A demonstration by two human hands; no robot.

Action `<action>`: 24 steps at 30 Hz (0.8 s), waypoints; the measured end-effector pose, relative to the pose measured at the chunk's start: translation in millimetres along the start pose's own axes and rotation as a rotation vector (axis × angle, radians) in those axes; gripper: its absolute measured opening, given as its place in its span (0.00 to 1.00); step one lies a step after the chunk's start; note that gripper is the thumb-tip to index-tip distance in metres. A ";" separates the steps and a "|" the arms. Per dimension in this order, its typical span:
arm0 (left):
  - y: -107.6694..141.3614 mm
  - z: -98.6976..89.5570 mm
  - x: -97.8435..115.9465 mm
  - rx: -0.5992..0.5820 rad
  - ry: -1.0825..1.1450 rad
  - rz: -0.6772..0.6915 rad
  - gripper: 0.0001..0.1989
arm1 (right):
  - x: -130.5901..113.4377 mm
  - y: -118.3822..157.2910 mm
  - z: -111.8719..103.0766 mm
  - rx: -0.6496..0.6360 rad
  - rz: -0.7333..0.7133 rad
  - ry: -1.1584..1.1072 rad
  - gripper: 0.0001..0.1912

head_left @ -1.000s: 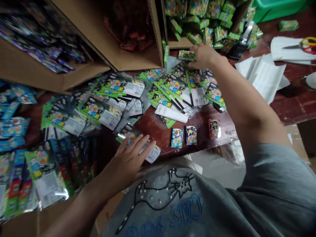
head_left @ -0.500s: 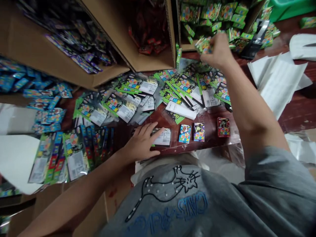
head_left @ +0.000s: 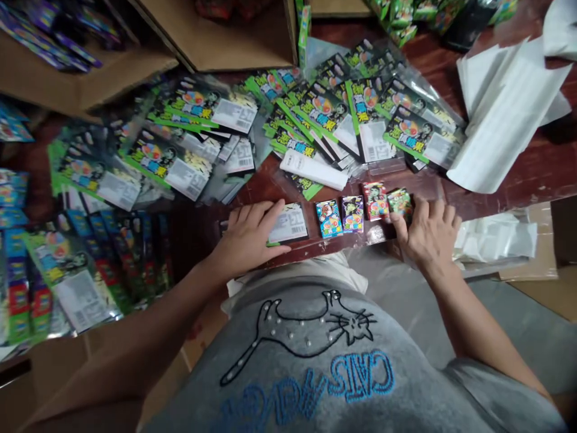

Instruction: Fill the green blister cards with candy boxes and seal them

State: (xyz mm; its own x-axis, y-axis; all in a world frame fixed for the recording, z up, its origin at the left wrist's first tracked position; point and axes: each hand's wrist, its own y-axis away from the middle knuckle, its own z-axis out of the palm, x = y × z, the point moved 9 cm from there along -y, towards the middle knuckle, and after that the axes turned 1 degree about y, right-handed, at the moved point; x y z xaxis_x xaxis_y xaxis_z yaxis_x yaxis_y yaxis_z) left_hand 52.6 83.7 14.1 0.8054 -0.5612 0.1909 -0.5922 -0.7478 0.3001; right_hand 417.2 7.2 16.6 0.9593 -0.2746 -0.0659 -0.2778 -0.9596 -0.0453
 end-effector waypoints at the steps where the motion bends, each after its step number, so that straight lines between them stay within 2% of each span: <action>1: 0.0 0.6 1.6 0.000 0.019 0.003 0.50 | -11.1 -5.2 -4.9 0.027 -0.073 -0.011 0.50; 3: 2.2 2.3 4.6 0.004 0.066 -0.001 0.51 | -42.8 -13.0 -11.5 0.050 -0.327 -0.098 0.54; 6: 6.6 5.7 9.1 0.033 0.143 -0.027 0.54 | -101.9 -6.2 -5.1 -0.063 -0.824 -0.265 0.51; 7: 7.8 6.9 10.2 0.047 0.166 -0.038 0.55 | -117.3 -3.0 -0.8 -0.099 -0.936 -0.286 0.48; 9: 9.6 9.5 11.6 0.074 0.203 -0.058 0.55 | -138.3 -3.4 7.8 -0.123 -1.035 -0.275 0.40; 11: 11.5 11.9 12.4 0.096 0.227 -0.065 0.54 | -149.0 -7.7 13.7 -0.120 -1.048 -0.261 0.36; 13: 13.9 13.2 12.2 0.119 0.240 -0.067 0.54 | -151.1 -11.3 15.7 -0.116 -1.017 -0.286 0.37; 16: 17.2 13.6 10.1 0.147 0.253 -0.087 0.55 | -143.6 -15.6 11.9 -0.057 -0.878 -0.340 0.40; 20: 18.4 14.6 10.2 0.158 0.284 -0.096 0.55 | -135.5 -16.0 6.7 0.047 -0.663 -0.363 0.38; 22: 18.3 15.7 12.1 0.158 0.295 -0.088 0.55 | -136.2 -14.4 4.8 0.082 -0.604 -0.381 0.39; 24: 18.1 16.9 13.8 0.156 0.297 -0.081 0.56 | -140.3 -9.8 2.6 0.099 -0.609 -0.405 0.40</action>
State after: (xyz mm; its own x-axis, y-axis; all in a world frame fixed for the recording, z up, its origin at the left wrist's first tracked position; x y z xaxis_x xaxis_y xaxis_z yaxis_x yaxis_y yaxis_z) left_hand 52.6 56.5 6.4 0.8084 -0.3871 0.4434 -0.5044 -0.8439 0.1827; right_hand 285.2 55.3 23.8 0.8565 0.3679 -0.3620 0.2768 -0.9194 -0.2795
